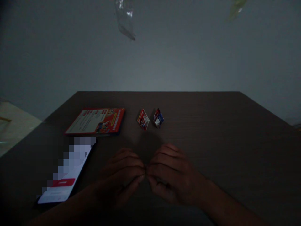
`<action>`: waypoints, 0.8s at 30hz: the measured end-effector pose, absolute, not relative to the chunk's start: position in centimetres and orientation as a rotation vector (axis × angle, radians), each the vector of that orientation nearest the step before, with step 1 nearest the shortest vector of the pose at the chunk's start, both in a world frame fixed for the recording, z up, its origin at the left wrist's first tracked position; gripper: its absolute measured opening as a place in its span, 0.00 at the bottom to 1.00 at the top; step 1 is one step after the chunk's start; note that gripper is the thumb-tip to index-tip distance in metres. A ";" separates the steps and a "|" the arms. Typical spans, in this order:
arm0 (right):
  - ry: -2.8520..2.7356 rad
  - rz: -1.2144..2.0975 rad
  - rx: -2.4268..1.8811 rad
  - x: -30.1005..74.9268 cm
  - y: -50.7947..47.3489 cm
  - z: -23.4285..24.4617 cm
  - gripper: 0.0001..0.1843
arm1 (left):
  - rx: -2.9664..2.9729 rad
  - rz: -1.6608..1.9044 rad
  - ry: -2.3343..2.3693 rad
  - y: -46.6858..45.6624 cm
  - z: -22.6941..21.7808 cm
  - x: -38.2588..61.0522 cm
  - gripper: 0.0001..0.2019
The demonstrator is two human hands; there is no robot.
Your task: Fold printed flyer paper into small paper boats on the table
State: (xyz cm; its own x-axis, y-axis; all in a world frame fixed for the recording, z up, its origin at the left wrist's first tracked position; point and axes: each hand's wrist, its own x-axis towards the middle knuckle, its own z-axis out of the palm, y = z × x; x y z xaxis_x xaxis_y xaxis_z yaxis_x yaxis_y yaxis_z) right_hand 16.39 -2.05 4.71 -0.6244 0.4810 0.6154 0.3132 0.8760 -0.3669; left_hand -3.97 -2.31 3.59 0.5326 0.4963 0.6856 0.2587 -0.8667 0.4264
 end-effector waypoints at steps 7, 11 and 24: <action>-2.277 0.313 -0.533 16.5 -2.0 4.7 0.12 | 2.492 1.298 0.639 -2.4 3.6 -4.0 0.08; -2.252 0.311 -0.515 16.4 -1.9 4.8 0.12 | 2.479 1.317 0.601 -2.3 3.5 -4.1 0.09; -2.201 0.346 -0.520 16.3 -1.9 5.4 0.10 | 2.480 1.317 0.650 -2.5 3.7 -4.2 0.08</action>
State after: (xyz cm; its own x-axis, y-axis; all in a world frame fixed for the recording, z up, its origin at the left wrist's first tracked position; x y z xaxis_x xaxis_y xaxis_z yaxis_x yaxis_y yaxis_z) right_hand 16.26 -1.94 5.40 -0.5713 0.4765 0.6683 0.2486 0.8764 -0.4124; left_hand -4.16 -2.48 3.73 0.4893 0.4990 0.7153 0.2645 -0.8664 0.4235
